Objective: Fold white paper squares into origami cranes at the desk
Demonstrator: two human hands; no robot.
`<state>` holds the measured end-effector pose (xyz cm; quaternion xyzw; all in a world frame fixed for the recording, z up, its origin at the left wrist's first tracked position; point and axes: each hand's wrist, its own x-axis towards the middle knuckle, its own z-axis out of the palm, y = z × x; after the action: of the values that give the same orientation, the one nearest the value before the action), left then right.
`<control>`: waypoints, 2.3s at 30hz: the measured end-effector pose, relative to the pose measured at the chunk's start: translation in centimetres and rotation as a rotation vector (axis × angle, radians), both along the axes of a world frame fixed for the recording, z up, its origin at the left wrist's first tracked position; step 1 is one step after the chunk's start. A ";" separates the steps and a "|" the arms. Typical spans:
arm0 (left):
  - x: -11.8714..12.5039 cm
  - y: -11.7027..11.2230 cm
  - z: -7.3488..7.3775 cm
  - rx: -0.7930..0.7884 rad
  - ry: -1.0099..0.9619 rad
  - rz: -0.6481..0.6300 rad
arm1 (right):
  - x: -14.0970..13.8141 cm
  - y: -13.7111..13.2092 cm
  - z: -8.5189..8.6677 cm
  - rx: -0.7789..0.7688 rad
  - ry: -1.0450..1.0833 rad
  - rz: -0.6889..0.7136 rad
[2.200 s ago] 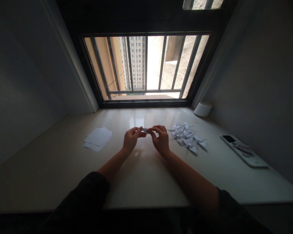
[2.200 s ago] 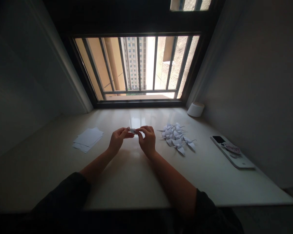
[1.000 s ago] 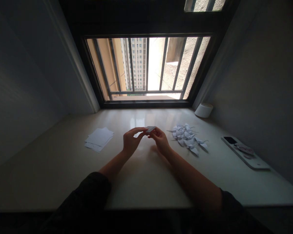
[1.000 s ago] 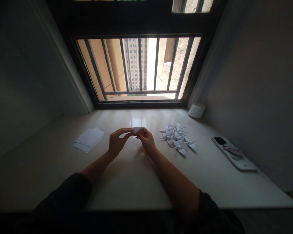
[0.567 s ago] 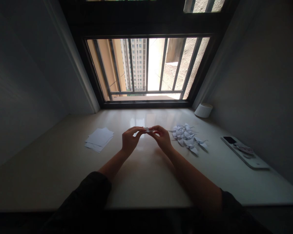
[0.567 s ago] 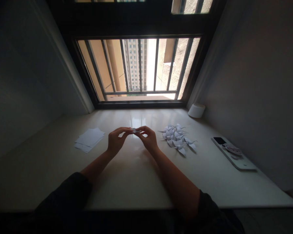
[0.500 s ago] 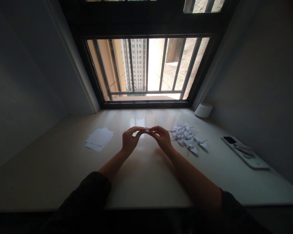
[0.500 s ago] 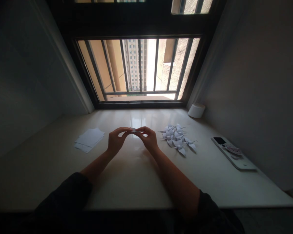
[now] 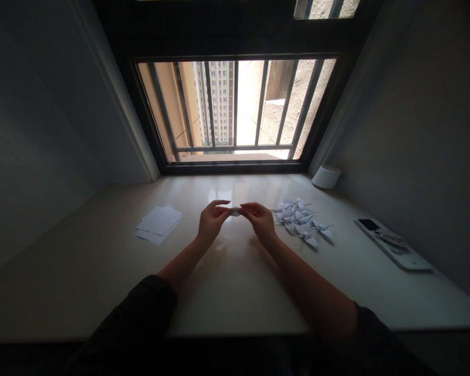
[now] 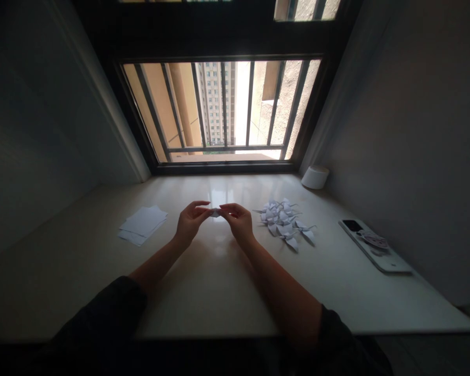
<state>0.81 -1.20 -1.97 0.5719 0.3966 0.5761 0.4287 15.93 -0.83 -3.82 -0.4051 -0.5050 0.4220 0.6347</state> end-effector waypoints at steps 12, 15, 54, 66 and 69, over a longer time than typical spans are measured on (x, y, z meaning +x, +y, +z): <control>-1.1 0.0 0.1 0.002 0.489 -0.035 | 1.3 -0.7 1.3 0.188 -0.545 0.009; -1.0 0.0 -0.2 -0.035 0.498 -0.064 | 0.9 -1.1 1.4 0.223 -0.567 -0.013; -0.6 0.1 -0.8 -0.296 0.437 -0.285 | 0.9 0.3 0.2 -0.097 -0.250 0.105; -0.2 -0.2 0.2 -0.290 0.253 -0.151 | 0.8 -0.3 0.9 0.221 -0.487 -0.151; -0.2 -0.2 0.2 -0.289 0.237 -0.150 | 0.7 -0.4 0.9 0.210 -0.475 -0.142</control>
<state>0.66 -1.38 -1.79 0.5963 0.4791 0.4082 0.4982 16.65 -1.18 -2.91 -0.4593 -0.6510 0.2149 0.5649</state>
